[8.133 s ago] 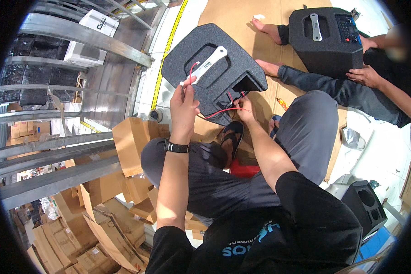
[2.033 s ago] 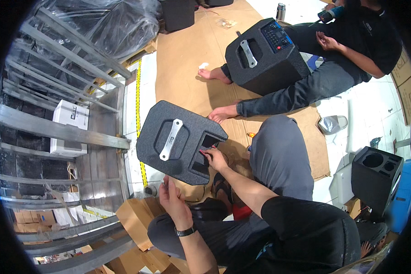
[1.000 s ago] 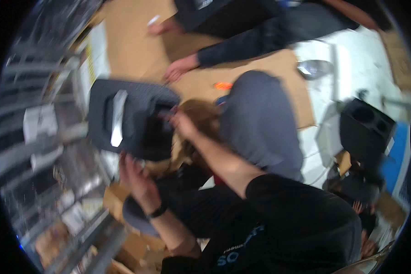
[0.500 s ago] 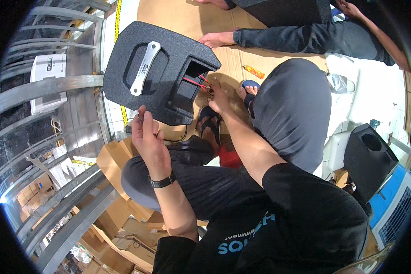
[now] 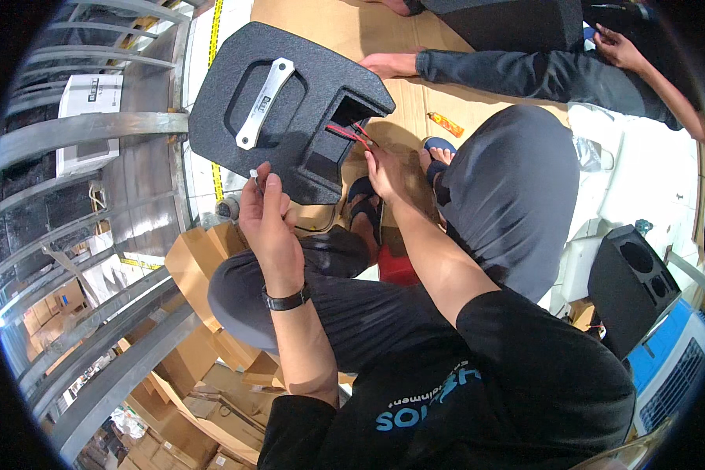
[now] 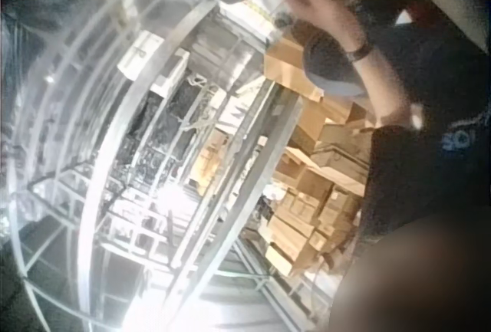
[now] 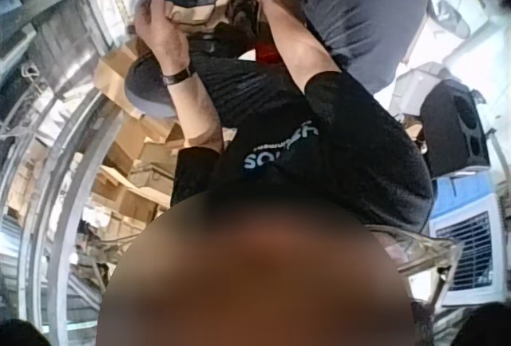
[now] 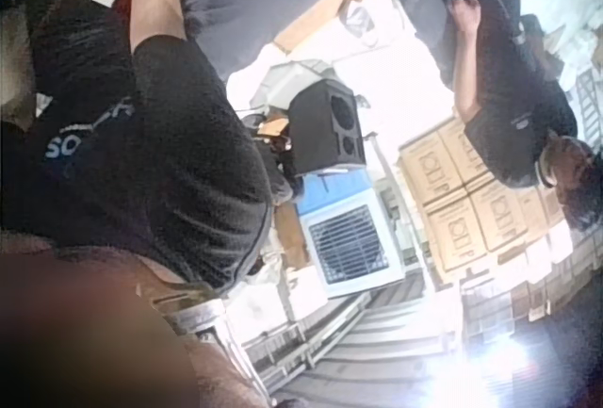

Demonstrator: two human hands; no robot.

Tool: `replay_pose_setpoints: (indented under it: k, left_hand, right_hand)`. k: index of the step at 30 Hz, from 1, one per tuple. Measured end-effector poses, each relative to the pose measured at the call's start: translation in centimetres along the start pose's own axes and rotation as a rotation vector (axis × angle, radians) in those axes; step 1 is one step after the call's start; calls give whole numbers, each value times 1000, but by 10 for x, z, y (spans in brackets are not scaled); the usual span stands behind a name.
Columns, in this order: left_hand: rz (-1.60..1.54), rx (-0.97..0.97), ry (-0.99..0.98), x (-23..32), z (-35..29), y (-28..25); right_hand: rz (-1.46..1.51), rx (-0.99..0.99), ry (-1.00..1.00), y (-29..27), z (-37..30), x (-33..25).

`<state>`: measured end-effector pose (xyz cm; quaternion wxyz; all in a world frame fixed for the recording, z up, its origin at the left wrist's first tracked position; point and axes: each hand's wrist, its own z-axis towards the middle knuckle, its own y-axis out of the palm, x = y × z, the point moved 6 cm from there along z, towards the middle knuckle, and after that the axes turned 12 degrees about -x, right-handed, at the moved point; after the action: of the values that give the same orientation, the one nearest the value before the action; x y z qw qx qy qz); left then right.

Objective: The person sits on the floor and assembles a portable speaker by connecting internal wires and inserting a circuit board into the speaker casing. They handle wires, a circuit board, and the speaker casing while another person works nearby.

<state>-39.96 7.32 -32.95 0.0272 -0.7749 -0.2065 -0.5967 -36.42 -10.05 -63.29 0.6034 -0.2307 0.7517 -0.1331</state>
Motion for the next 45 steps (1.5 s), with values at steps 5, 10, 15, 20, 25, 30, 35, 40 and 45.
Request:
replay_pose_setpoints:
  k: [5,10,15,20,25,30,35,40,45]
  left_hand:
    - [28,-31,13,3,-2,1]
    - [40,-14,41,6,-4,-4]
    - [70,17,66,8,-5,-8]
    - [100,8,73,11,-6,-8]
    - [103,35,77,13,-7,-13]
    - [86,29,78,11,-6,-16]
    - [91,31,82,11,-7,-15]
    - [110,24,69,13,-9,-13]
    - [112,7,92,12,-8,-13]
  right_hand:
    - [-46,121,7,-13,-5,-29]
    - [-150,69,-7,-29,-2,-26]
    - [-290,67,-100,-28,-6,-37]
    - [-98,81,-51,-27,2,-29]
    - [132,11,-28,-16,21,-17]
    - [218,-35,18,-3,34,-10]
    - [95,0,-188,-7,30,-14]
    - [51,36,-181,-7,42,-21]
    - [68,24,-208,-3,64,-60]
